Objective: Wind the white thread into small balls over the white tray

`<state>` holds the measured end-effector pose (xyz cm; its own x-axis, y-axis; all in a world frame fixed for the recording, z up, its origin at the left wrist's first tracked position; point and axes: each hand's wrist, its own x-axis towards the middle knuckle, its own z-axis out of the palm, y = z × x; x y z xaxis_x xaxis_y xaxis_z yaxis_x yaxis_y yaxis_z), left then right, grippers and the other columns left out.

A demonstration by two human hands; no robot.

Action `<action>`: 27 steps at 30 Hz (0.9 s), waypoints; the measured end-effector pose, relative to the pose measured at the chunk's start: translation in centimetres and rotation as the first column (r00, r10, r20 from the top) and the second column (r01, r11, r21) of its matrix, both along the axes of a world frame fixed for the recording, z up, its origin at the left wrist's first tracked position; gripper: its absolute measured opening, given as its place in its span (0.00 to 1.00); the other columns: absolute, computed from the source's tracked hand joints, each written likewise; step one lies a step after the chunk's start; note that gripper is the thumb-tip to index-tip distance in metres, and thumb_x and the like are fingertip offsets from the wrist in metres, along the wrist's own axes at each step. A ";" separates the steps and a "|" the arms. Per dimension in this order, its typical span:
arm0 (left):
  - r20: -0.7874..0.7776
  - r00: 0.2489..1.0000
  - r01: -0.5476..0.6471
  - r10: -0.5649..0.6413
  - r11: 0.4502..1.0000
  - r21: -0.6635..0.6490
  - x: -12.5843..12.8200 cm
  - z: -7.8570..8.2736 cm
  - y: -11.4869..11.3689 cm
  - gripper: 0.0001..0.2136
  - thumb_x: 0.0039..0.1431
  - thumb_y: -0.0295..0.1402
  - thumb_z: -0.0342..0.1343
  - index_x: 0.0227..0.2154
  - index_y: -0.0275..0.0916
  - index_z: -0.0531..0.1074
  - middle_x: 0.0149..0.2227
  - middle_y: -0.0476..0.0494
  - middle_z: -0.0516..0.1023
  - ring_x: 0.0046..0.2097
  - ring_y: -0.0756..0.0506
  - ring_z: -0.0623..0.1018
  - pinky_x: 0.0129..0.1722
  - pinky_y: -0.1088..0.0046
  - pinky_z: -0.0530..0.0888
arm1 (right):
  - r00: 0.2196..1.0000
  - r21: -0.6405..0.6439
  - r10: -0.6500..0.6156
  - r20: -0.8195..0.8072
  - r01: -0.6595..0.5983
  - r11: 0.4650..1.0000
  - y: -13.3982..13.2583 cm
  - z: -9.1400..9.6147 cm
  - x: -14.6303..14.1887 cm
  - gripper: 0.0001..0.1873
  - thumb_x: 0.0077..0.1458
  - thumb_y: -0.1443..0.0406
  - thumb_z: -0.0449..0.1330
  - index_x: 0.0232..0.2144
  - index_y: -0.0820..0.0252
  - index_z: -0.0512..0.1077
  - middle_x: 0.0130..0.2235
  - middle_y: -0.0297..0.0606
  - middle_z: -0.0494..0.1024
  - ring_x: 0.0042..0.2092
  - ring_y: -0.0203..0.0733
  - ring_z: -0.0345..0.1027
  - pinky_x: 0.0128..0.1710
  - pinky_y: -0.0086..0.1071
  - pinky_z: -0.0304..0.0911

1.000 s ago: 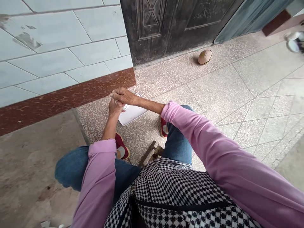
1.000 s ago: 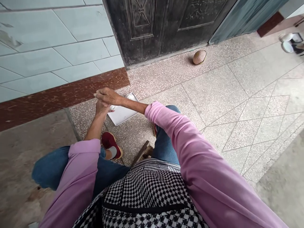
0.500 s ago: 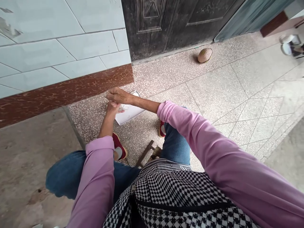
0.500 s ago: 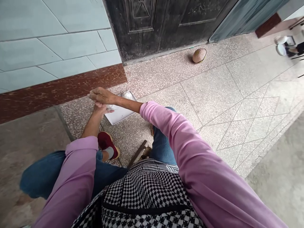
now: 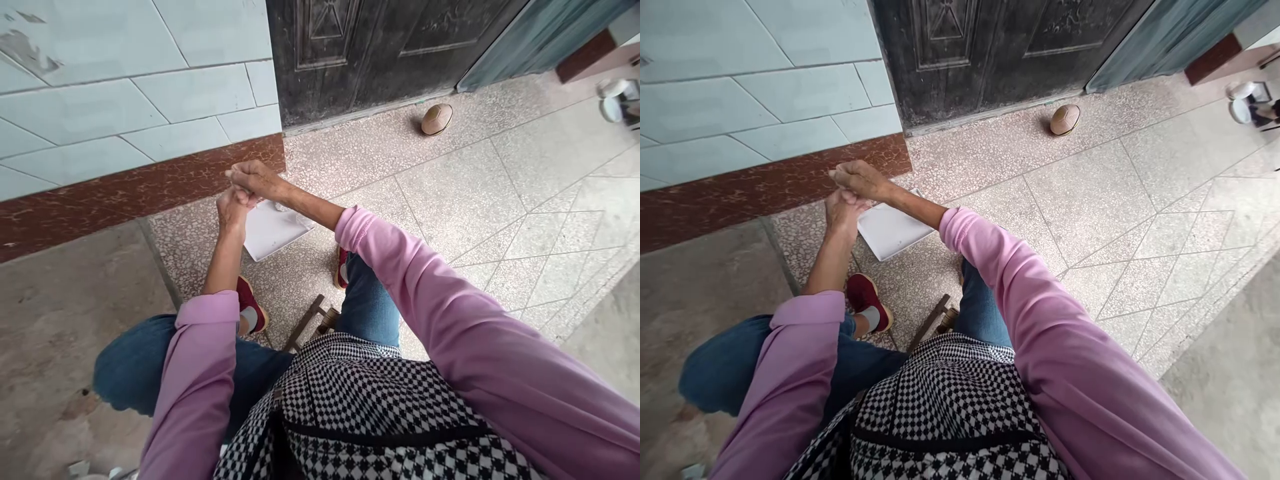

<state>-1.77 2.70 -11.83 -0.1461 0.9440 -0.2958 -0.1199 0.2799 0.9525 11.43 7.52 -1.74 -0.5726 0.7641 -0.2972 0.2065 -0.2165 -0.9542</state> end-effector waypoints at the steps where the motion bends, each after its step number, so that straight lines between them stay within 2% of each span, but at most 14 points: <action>1: 0.006 0.999 -0.049 0.049 0.998 0.030 0.3 1.2 0.1 0.22 0.75 0.45 0.70 0.34 0.48 0.60 0.30 0.54 0.69 0.42 0.46 0.79 0.49 0.73 0.80 | 1.000 -0.022 -0.021 0.001 0.021 1.000 0.1 0.5 0.4 0.32 1.00 0.58 0.60 0.34 0.56 0.64 0.27 0.23 0.71 0.31 0.28 0.64 0.32 0.21 0.61; 3: 0.064 0.991 -0.126 0.122 0.989 0.072 0.9 3.7 0.2 0.19 0.78 0.37 0.69 0.34 0.46 0.64 0.31 0.54 0.73 0.37 0.49 0.79 0.50 0.74 0.82 | 0.998 -0.049 -0.058 -0.002 0.058 0.997 0.4 1.6 1.3 0.31 1.01 0.61 0.55 0.35 0.55 0.63 0.26 0.21 0.70 0.29 0.27 0.63 0.31 0.22 0.59; 5: 0.100 0.987 -0.137 0.128 0.987 0.082 1.2 5.9 0.1 0.15 0.79 0.33 0.68 0.35 0.44 0.71 0.32 0.52 0.78 0.35 0.49 0.82 0.46 0.73 0.84 | 0.997 -0.058 -0.073 -0.030 0.071 0.996 0.6 2.5 2.0 0.31 1.02 0.61 0.52 0.36 0.55 0.63 0.25 0.20 0.71 0.28 0.27 0.62 0.30 0.23 0.59; 7: 0.074 0.995 -0.079 0.072 0.992 0.095 0.9 7.8 -0.1 0.10 0.77 0.32 0.70 0.37 0.42 0.76 0.33 0.50 0.83 0.35 0.48 0.86 0.46 0.71 0.87 | 0.994 -0.063 -0.085 -0.069 0.081 0.995 0.9 2.9 2.6 0.31 1.03 0.57 0.52 0.37 0.55 0.64 0.25 0.19 0.72 0.28 0.26 0.63 0.31 0.23 0.60; 10: -0.048 0.998 0.049 -0.044 0.992 0.118 -0.3 10.0 -0.4 0.06 0.70 0.29 0.74 0.41 0.39 0.82 0.37 0.46 0.89 0.37 0.46 0.89 0.47 0.70 0.87 | 0.990 -0.082 -0.078 -0.121 0.068 0.994 1.3 2.9 3.1 0.33 1.00 0.50 0.56 0.36 0.56 0.66 0.25 0.20 0.73 0.30 0.24 0.67 0.35 0.22 0.63; 13: -0.135 0.975 0.192 -0.174 0.972 0.138 -1.4 11.8 -0.8 0.08 0.66 0.29 0.75 0.47 0.36 0.88 0.41 0.42 0.93 0.39 0.45 0.90 0.46 0.70 0.86 | 0.984 -0.071 -0.087 -0.158 0.077 0.995 1.6 2.9 3.5 0.35 0.98 0.46 0.59 0.34 0.55 0.65 0.25 0.21 0.72 0.32 0.24 0.69 0.37 0.24 0.65; 15: -0.151 0.965 0.239 -0.216 0.960 0.149 -1.6 12.6 -1.2 0.12 0.62 0.28 0.75 0.48 0.36 0.89 0.42 0.40 0.93 0.40 0.45 0.89 0.46 0.69 0.86 | 0.983 -0.045 -0.092 -0.161 0.086 0.995 1.6 3.2 3.8 0.35 0.97 0.46 0.61 0.33 0.54 0.64 0.25 0.22 0.72 0.32 0.25 0.70 0.38 0.25 0.65; 18: -0.192 0.968 0.196 -0.164 0.968 0.158 -1.2 13.1 -1.8 0.12 0.60 0.28 0.75 0.47 0.37 0.91 0.44 0.39 0.94 0.43 0.44 0.89 0.47 0.68 0.85 | 0.987 0.000 -0.097 -0.127 0.098 0.995 1.2 4.0 4.3 0.36 0.94 0.44 0.66 0.33 0.53 0.65 0.26 0.24 0.73 0.33 0.28 0.72 0.39 0.27 0.67; 21: -0.290 0.952 0.131 -0.093 0.985 0.116 -0.8 13.4 -2.3 0.02 0.65 0.30 0.74 0.37 0.37 0.89 0.38 0.40 0.92 0.38 0.44 0.86 0.43 0.68 0.83 | 0.985 0.074 -0.128 -0.119 0.137 0.988 0.5 4.7 5.1 0.35 0.92 0.42 0.70 0.35 0.53 0.66 0.29 0.26 0.76 0.35 0.31 0.74 0.41 0.29 0.71; 22: -0.278 0.955 0.129 -0.101 0.988 0.083 -0.7 13.5 -2.4 0.07 0.70 0.31 0.72 0.34 0.37 0.88 0.36 0.39 0.91 0.37 0.43 0.86 0.42 0.67 0.84 | 0.984 0.109 -0.127 -0.125 0.141 0.984 0.3 4.8 5.3 0.35 0.92 0.42 0.70 0.36 0.53 0.66 0.31 0.27 0.77 0.36 0.32 0.73 0.41 0.29 0.72; 25: -0.032 0.986 0.161 -0.163 0.985 -0.064 -0.2 13.8 -2.5 0.18 0.83 0.37 0.66 0.34 0.35 0.88 0.38 0.31 0.92 0.39 0.39 0.91 0.43 0.63 0.88 | 0.988 0.251 -0.071 -0.135 0.104 0.963 -0.6 4.6 5.8 0.31 0.94 0.50 0.70 0.36 0.54 0.67 0.34 0.30 0.80 0.37 0.34 0.73 0.43 0.30 0.74; 27: 0.187 0.967 0.201 -0.174 0.970 -0.134 0.2 13.9 -2.5 0.17 0.85 0.38 0.65 0.39 0.35 0.90 0.43 0.28 0.94 0.44 0.36 0.93 0.46 0.59 0.91 | 0.993 0.367 -0.001 -0.115 0.044 0.929 -1.4 4.1 5.8 0.27 0.92 0.58 0.72 0.36 0.55 0.70 0.35 0.31 0.81 0.40 0.36 0.74 0.46 0.31 0.75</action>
<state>-1.54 0.22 2.02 0.0951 0.8921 -0.4417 -0.2107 0.4517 0.8670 17.22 6.07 2.40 -0.5668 0.8207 0.0718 0.0939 0.1509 -0.9841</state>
